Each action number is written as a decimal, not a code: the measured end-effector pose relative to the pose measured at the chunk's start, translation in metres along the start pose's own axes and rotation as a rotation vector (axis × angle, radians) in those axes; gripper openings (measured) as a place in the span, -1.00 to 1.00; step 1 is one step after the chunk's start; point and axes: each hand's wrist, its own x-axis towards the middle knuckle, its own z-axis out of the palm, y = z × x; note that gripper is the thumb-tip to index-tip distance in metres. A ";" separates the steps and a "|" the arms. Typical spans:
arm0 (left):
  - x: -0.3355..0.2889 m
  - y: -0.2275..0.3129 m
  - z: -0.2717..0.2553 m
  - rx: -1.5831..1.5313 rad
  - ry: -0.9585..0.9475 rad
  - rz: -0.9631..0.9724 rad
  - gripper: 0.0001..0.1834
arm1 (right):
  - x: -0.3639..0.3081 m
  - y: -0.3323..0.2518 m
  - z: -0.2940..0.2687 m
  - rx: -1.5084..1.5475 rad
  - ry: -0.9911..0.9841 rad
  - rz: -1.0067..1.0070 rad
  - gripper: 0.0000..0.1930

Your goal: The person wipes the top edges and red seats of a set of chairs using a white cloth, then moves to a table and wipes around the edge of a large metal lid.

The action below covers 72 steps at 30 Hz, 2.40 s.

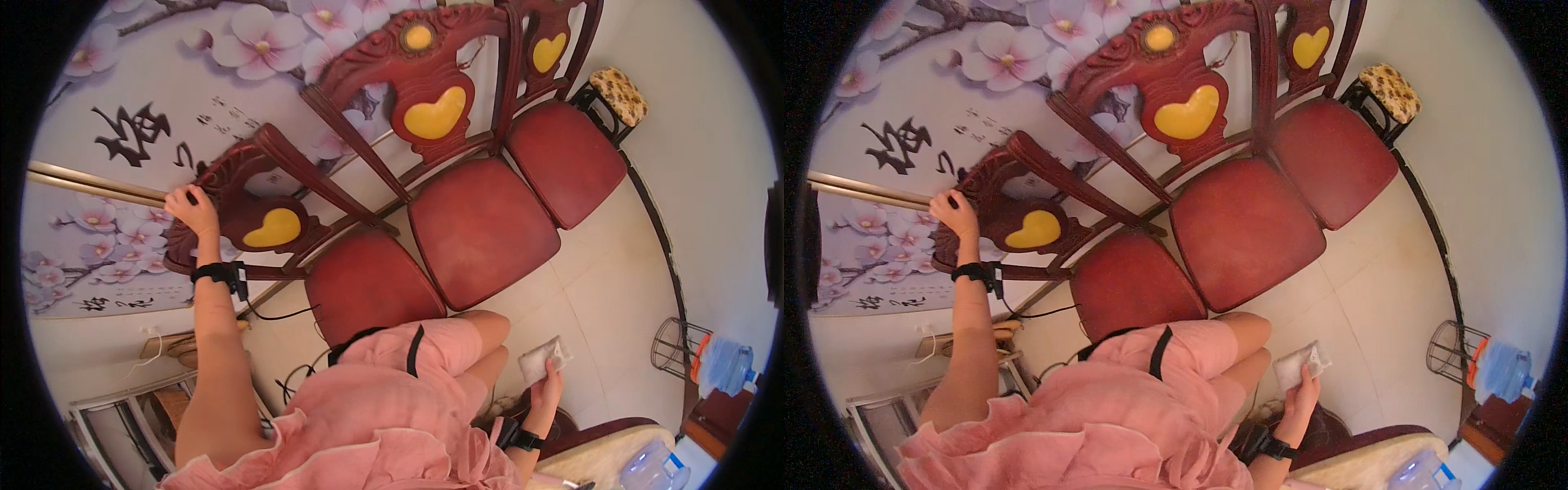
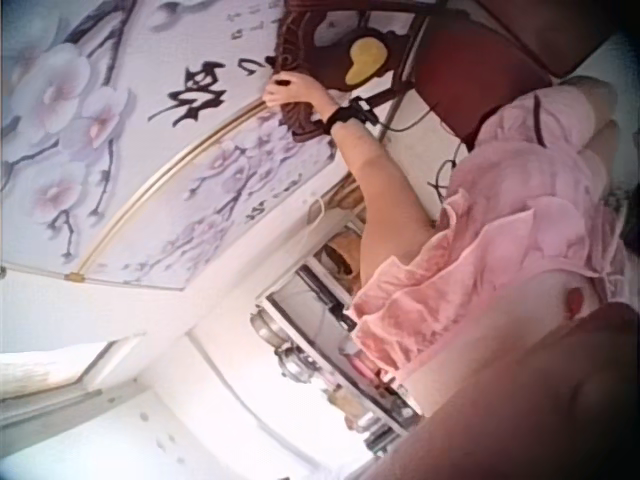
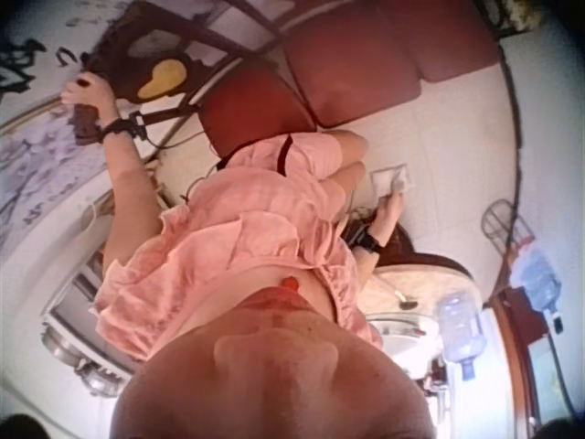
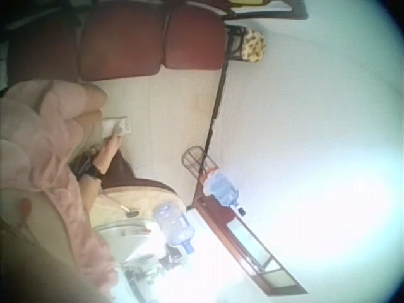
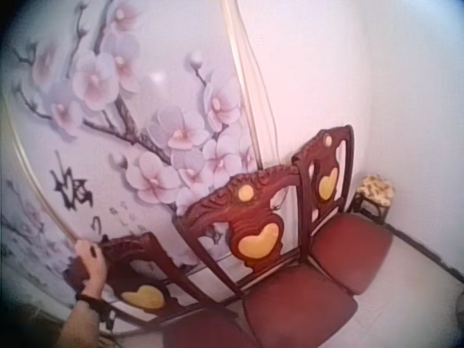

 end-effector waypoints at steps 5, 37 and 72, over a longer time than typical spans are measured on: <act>0.001 -0.008 0.015 0.203 0.145 0.108 -0.85 | 0.045 0.025 0.018 0.175 -0.044 -0.087 -0.59; -0.113 -0.121 -0.059 -0.022 0.488 -0.190 -0.53 | -0.065 -0.051 0.386 -0.786 -0.547 -1.224 -0.60; -0.158 -0.144 -0.069 -0.717 0.482 -1.355 -0.46 | -0.229 0.149 0.648 -1.092 -1.515 -2.083 -0.56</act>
